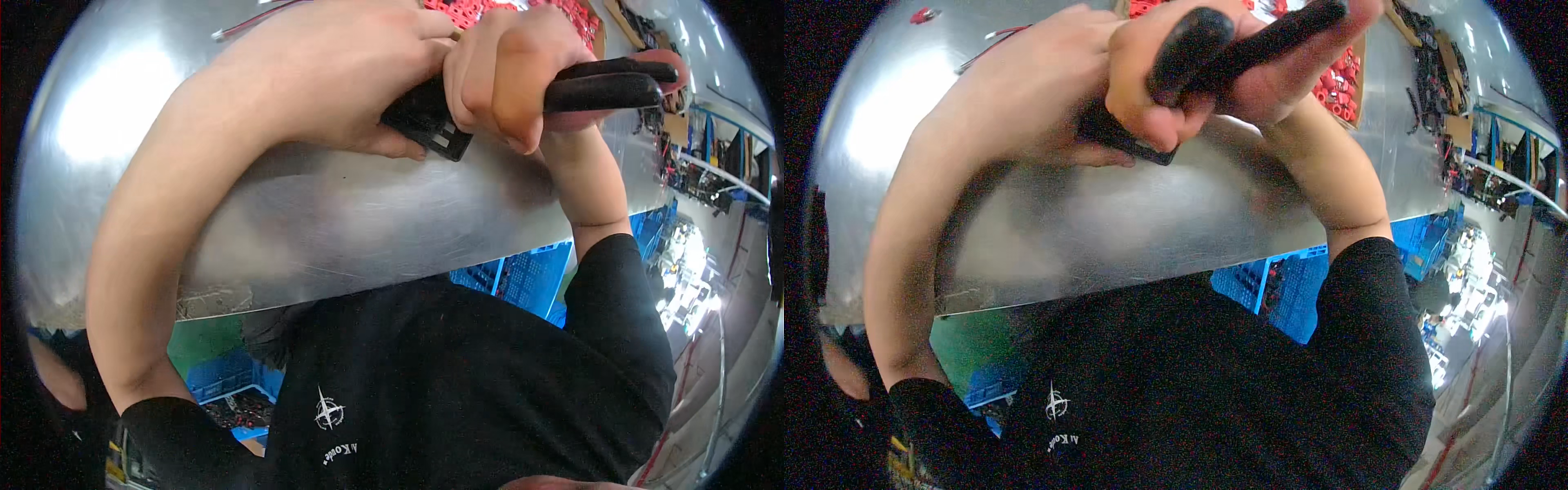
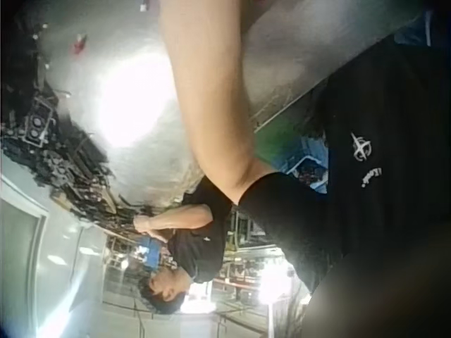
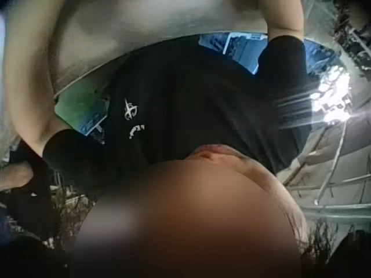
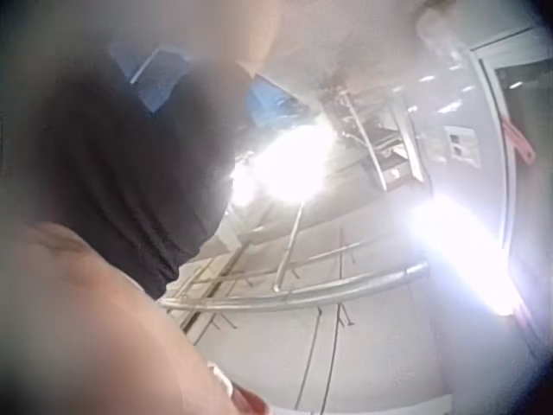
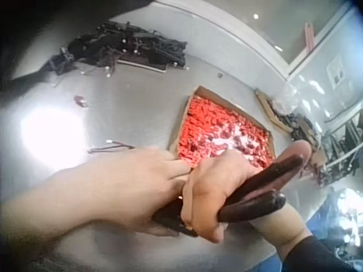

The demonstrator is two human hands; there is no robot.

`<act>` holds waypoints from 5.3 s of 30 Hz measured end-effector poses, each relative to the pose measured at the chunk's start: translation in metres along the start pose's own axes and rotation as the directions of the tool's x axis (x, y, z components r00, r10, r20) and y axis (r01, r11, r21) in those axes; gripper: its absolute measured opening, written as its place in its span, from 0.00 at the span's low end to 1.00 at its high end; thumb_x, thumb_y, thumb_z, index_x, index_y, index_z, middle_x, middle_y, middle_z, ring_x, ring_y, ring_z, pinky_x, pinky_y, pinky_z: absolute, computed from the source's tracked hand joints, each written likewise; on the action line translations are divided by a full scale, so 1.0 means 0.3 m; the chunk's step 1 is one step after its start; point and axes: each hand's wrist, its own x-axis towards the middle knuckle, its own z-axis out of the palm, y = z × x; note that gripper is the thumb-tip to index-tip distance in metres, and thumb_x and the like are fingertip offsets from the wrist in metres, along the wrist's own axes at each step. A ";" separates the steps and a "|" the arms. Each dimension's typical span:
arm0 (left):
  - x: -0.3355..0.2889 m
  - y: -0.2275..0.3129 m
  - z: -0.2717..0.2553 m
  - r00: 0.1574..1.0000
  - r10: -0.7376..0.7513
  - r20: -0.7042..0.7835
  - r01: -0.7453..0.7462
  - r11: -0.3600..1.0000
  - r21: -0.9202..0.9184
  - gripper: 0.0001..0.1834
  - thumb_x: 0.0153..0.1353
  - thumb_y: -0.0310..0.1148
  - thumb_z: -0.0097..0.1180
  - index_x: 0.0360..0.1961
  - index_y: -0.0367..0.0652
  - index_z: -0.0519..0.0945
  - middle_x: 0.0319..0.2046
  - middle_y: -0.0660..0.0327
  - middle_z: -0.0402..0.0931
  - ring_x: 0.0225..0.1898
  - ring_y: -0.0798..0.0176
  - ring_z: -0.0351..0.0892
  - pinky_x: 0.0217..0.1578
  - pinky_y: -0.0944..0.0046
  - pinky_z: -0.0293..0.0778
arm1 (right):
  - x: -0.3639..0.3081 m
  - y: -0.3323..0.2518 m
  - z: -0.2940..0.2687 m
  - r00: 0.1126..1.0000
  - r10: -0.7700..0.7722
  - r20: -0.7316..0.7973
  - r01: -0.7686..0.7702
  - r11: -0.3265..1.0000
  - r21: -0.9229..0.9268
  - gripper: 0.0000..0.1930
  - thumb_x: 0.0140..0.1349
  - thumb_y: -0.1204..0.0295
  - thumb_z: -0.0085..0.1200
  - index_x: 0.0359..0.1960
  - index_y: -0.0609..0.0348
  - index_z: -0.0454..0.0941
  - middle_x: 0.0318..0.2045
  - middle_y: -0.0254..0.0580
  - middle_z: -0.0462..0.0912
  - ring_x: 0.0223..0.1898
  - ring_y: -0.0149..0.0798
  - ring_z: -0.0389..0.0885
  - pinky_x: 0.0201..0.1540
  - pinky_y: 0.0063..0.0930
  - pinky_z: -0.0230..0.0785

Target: Assembling electronic cooling fans by attaching wires and components at a factory workbench.

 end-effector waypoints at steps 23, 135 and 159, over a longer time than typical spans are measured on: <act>-0.006 0.234 0.135 0.877 -0.334 -0.346 0.457 0.804 0.380 0.36 0.45 0.54 0.81 0.47 0.45 0.77 0.42 0.59 0.77 0.45 0.54 0.79 0.47 0.52 0.69 | -0.164 0.094 0.216 0.559 -0.494 -0.666 0.421 0.861 -0.286 0.68 0.32 0.03 0.43 0.54 0.60 0.69 0.32 0.37 0.68 0.28 0.33 0.67 0.33 0.31 0.62; 0.002 0.301 0.100 0.868 -0.453 -0.201 0.495 0.773 0.397 0.38 0.59 0.65 0.67 0.51 0.39 0.77 0.44 0.48 0.82 0.46 0.43 0.85 0.45 0.41 0.74 | -0.150 0.009 0.292 0.443 -0.363 -0.820 0.292 0.923 -0.251 0.66 0.38 0.03 0.33 0.53 0.58 0.70 0.33 0.35 0.73 0.30 0.27 0.69 0.31 0.23 0.61; 0.037 0.305 0.106 0.830 -0.547 -0.106 0.538 0.737 0.409 0.38 0.63 0.65 0.63 0.53 0.39 0.74 0.42 0.47 0.83 0.41 0.41 0.87 0.44 0.41 0.76 | -0.038 0.101 0.277 0.294 -0.457 -0.840 0.171 0.889 -0.424 0.61 0.42 0.04 0.26 0.38 0.58 0.70 0.24 0.26 0.62 0.22 0.22 0.56 0.25 0.20 0.51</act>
